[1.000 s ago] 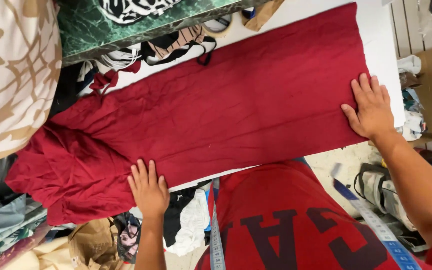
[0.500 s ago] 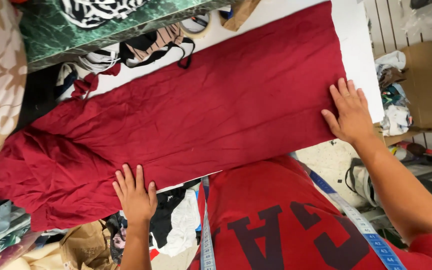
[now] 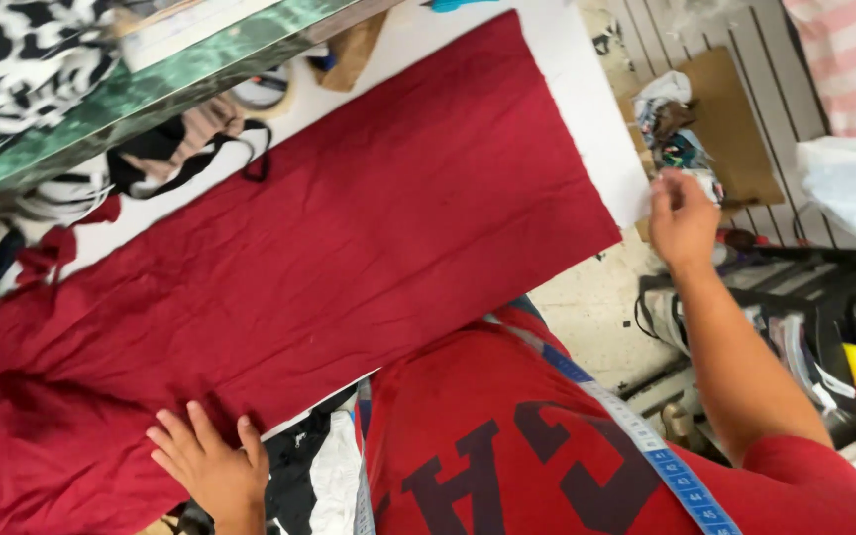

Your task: The person lays a red fabric flat on a table and uses a measuring tape to measure its length and width. They then use a white marking tool to draw lines along the measured edges of the fabric.

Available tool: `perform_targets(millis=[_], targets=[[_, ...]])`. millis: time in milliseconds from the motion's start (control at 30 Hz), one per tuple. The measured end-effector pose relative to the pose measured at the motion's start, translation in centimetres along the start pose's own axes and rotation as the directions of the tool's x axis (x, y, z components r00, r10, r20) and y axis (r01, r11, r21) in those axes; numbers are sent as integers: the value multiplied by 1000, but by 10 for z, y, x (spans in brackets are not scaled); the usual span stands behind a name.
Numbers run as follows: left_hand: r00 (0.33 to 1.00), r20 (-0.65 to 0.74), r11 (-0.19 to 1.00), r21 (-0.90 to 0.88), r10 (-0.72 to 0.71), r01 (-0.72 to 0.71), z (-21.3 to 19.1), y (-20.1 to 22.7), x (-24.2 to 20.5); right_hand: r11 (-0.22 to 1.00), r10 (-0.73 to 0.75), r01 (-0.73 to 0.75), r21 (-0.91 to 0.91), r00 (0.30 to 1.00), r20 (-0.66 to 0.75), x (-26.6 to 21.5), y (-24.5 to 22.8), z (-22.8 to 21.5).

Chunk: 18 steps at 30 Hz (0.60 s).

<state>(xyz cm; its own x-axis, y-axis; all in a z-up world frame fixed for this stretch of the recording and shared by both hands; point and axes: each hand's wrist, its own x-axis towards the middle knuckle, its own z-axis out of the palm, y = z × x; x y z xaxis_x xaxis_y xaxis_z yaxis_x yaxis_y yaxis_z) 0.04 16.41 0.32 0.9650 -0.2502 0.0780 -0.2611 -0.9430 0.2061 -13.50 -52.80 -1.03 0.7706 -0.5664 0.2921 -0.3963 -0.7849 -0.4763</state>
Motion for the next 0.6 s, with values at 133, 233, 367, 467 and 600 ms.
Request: perform_targets(millis=[133, 233, 367, 467, 600], targets=[[999, -14, 985, -169, 36, -37, 13, 39, 14, 863, 504, -499, -78, 844, 181, -23, -60, -9], [994, -6, 970, -218, 106, -105, 31, 67, 23, 854, 514, -521, -11, 837, 188, -34, -60, 7], [981, 79, 964, -214, 178, -158, 45, 103, 30, 894, 448, -442, -74, 871, 203, -37, -25, 18], [976, 100, 967, -184, 195, -174, 51, 111, 27, 903, 428, -422, -85, 862, 272, -24, -29, 9], [983, 92, 980, -136, 158, -145, 55, 121, 21, 959, 276, -284, -2, 930, 242, 0, -50, 10]])
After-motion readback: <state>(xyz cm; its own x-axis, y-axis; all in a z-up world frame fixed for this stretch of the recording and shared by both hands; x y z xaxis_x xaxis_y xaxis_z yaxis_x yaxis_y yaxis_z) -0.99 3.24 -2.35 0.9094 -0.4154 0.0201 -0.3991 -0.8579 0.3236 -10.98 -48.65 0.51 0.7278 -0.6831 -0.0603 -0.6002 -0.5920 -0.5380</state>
